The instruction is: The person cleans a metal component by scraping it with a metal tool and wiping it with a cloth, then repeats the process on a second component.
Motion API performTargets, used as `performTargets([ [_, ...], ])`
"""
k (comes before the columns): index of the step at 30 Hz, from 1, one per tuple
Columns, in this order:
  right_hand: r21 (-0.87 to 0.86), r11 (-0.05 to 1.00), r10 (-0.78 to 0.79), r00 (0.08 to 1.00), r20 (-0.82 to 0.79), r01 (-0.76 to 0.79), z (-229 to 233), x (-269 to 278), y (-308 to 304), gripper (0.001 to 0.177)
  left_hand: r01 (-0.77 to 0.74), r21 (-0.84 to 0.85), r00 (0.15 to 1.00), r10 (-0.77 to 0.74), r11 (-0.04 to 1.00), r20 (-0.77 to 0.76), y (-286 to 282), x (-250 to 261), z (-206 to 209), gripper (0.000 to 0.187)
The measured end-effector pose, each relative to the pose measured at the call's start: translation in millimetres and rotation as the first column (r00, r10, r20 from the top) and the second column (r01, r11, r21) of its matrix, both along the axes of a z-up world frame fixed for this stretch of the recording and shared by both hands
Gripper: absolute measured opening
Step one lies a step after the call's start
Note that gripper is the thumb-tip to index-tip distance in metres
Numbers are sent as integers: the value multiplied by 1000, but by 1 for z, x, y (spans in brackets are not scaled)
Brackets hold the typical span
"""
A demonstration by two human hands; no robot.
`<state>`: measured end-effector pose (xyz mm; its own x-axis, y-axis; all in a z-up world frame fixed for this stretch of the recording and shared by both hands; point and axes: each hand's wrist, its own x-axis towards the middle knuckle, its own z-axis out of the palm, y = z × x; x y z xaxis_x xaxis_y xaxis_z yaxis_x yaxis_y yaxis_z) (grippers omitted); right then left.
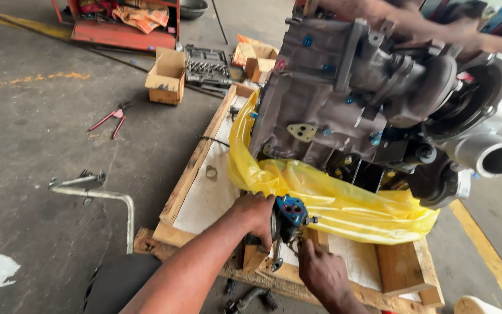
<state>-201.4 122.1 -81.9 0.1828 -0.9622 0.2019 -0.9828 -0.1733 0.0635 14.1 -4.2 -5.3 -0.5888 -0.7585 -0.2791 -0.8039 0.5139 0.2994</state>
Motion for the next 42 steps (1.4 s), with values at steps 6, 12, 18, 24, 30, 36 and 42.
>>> performTargets([
  [6, 157, 969, -189, 981, -44, 193, -13, -5, 0, 23, -15, 34, 1000, 14, 999, 24, 2, -1, 3, 134],
  [12, 365, 892, -277, 961, -23, 266, -10, 1, 6, 25, -5, -33, 998, 3, 999, -58, 2, -1, -10, 137],
  [18, 474, 842, -267, 962, -51, 259, -34, -11, 11, 32, -75, 9, 997, 75, 997, -4, 9, -6, -6, 137],
  [24, -18, 978, -193, 930, 313, 209, -5, 12, 13, 24, -94, 20, 995, 93, 995, 25, 15, -8, -13, 143],
  [30, 207, 920, -383, 878, 288, 333, 22, 36, 10, 28, -92, 60, 995, 90, 994, 48, 27, -5, -8, 147],
  [36, 169, 893, -448, 856, 257, 417, 40, 52, 12, 29, -105, 8, 994, 105, 994, -10, 41, 2, 7, 140],
  [42, 126, 895, -446, 869, 212, 428, 43, 60, 5, 27, -154, 55, 988, 155, 987, -11, 43, 6, 14, 140],
])
